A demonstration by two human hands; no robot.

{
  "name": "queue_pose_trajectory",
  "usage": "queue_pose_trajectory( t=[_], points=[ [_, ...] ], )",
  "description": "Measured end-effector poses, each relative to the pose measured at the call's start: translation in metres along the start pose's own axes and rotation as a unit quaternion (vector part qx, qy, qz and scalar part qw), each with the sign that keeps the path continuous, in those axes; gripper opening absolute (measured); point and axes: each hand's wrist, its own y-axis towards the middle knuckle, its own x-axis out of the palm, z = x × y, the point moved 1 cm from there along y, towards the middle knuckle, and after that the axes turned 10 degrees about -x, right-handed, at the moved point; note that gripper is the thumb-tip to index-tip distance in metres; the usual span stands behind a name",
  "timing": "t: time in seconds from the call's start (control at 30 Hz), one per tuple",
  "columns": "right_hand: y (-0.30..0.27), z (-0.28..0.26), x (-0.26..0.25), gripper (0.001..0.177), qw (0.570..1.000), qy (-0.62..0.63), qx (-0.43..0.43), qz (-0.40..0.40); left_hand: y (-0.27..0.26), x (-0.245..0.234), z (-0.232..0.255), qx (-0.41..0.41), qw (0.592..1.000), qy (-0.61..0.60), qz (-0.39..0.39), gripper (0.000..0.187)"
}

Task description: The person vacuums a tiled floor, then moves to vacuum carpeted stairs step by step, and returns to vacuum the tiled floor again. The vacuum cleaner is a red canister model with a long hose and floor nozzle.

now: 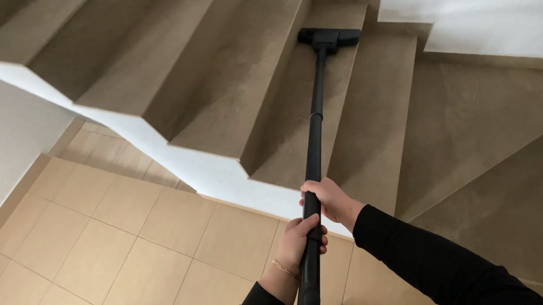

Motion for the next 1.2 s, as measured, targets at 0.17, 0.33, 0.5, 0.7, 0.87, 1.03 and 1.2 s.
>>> queue_pose_trajectory(
  t=[0.17,0.33,0.5,0.7,0.87,1.03,1.2],
  points=[
    [0.039,-0.024,0.002,0.018,1.000,0.004,-0.001,0.017,0.032,0.008,0.041,-0.006,0.999,0.035,0.018,0.023],
    [0.110,-0.011,-0.031,0.023,0.999,0.027,-0.024,0.029,0.111,0.001,0.050,0.009,1.000,0.008,-0.006,0.036],
    [0.162,-0.019,-0.056,0.023,0.999,0.030,-0.033,0.030,0.148,0.019,0.070,0.023,1.000,0.003,0.004,0.033],
    [0.206,-0.048,-0.101,0.022,0.999,0.028,-0.021,0.016,0.192,0.068,0.087,0.023,1.000,-0.015,0.006,0.029],
    [0.172,-0.124,-0.105,0.027,0.999,0.032,-0.004,-0.015,0.168,0.125,0.115,-0.009,0.998,0.025,0.054,0.020],
    [0.177,-0.139,-0.125,0.029,0.999,-0.007,0.035,-0.025,0.152,0.160,0.116,-0.029,0.995,0.060,0.080,0.023],
    [0.168,-0.159,-0.136,0.032,0.994,0.099,0.051,0.016,0.129,0.202,0.124,-0.048,0.987,0.091,0.123,0.021]
  ],
)
